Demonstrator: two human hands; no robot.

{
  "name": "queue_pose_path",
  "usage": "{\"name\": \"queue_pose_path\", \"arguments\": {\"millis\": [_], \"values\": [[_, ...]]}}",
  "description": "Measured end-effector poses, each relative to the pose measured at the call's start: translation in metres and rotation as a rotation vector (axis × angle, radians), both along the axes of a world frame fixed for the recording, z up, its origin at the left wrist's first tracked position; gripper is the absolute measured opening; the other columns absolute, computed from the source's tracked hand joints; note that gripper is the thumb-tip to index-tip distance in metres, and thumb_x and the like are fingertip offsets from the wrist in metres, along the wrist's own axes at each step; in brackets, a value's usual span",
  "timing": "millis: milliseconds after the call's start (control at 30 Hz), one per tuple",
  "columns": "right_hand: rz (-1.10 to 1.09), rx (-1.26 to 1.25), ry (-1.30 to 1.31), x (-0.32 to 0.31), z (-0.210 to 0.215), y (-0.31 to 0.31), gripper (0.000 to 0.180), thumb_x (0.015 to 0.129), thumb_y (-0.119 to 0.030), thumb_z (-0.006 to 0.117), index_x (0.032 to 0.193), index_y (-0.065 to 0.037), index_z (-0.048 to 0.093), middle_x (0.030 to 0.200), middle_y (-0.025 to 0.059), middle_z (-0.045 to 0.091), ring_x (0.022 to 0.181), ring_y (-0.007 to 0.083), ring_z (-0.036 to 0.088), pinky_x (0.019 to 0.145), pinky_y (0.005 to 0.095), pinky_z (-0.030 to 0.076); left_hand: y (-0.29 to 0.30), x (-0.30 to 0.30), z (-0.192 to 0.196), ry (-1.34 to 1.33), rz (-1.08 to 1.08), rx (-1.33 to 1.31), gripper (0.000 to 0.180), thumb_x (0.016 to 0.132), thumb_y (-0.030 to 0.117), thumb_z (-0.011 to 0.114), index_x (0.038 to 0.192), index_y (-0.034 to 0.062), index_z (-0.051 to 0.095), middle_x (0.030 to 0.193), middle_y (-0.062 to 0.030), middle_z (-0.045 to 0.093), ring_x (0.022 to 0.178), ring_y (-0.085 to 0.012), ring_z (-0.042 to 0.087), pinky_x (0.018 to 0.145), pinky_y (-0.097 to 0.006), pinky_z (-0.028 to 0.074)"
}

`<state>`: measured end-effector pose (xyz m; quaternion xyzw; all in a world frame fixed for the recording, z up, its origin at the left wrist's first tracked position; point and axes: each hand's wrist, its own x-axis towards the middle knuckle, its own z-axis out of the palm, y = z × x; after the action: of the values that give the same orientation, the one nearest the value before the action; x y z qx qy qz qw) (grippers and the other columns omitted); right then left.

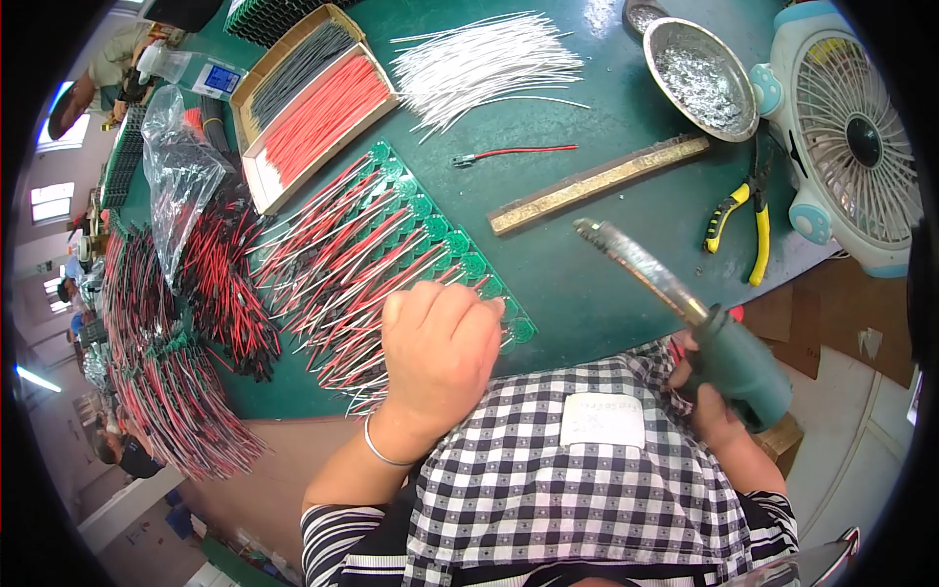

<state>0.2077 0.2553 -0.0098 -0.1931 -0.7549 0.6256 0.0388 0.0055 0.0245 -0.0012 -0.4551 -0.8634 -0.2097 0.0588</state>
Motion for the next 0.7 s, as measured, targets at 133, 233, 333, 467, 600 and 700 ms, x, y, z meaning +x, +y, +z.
{"name": "queue_pose_path", "arguments": {"millis": [133,233,333,467,600,700], "values": [[-0.162,-0.022,0.140,-0.001,-0.005,-0.001,0.049,0.091,-0.034,0.055,0.121,0.004,0.051,0.092,0.0086,0.064,0.067,0.0165,0.059,0.067,0.0300,0.048,0.004,0.001,0.009,0.043,0.030,-0.080,0.014,0.070,0.008,0.071,0.079,0.0114,0.062,0.077,-0.0001,0.054,0.079,-0.0203,0.050,0.069,-0.036,0.034],[-0.248,-0.037,0.234,-0.007,-0.007,0.000,0.048,0.091,-0.033,0.054,0.121,0.004,0.051,0.102,0.0104,0.061,0.066,0.0161,0.058,0.065,0.0292,0.048,0.012,-0.011,0.033,-0.015,-0.039,-0.231,0.013,0.071,0.010,0.071,0.080,0.0129,0.062,0.078,-0.0002,0.055,0.081,-0.0209,0.050,0.072,-0.037,0.034],[-0.345,-0.068,0.304,-0.011,-0.005,0.000,0.048,0.090,-0.033,0.055,0.121,0.004,0.051,0.104,0.0114,0.060,0.065,0.0162,0.058,0.063,0.0291,0.048,0.039,-0.039,0.048,0.048,-0.153,-0.195,0.011,0.072,0.016,0.069,0.078,0.0132,0.060,0.076,-0.0013,0.050,0.080,-0.0212,0.048,0.073,-0.037,0.034],[-0.305,-0.100,0.328,-0.006,-0.007,-0.001,0.051,0.089,-0.034,0.056,0.123,0.004,0.048,0.110,0.0144,0.060,0.062,0.0169,0.058,0.062,0.0287,0.048,0.088,-0.093,0.022,-0.143,-0.150,-0.034,0.012,0.075,0.019,0.068,0.077,0.0089,0.062,0.077,-0.0080,0.061,0.081,-0.0294,0.057,0.071,-0.042,0.040],[-0.298,-0.128,0.312,-0.004,-0.015,-0.011,0.052,0.089,-0.033,0.056,0.124,0.003,0.046,0.111,0.0158,0.060,0.062,0.0175,0.059,0.061,0.0287,0.048,0.104,-0.116,-0.010,-0.284,-0.063,-0.197,0.014,0.078,0.020,0.067,0.075,0.0073,0.063,0.077,-0.0099,0.064,0.081,-0.0319,0.059,0.070,-0.045,0.042],[-0.371,-0.121,0.300,-0.005,-0.015,-0.017,0.053,0.089,-0.033,0.057,0.126,0.003,0.045,0.110,0.0154,0.060,0.062,0.0180,0.059,0.060,0.0290,0.048,0.103,-0.114,-0.018,-0.114,-0.071,-0.210,0.015,0.079,0.022,0.067,0.078,0.0077,0.062,0.073,-0.0083,0.063,0.078,-0.0295,0.058,0.072,-0.043,0.041]]}}
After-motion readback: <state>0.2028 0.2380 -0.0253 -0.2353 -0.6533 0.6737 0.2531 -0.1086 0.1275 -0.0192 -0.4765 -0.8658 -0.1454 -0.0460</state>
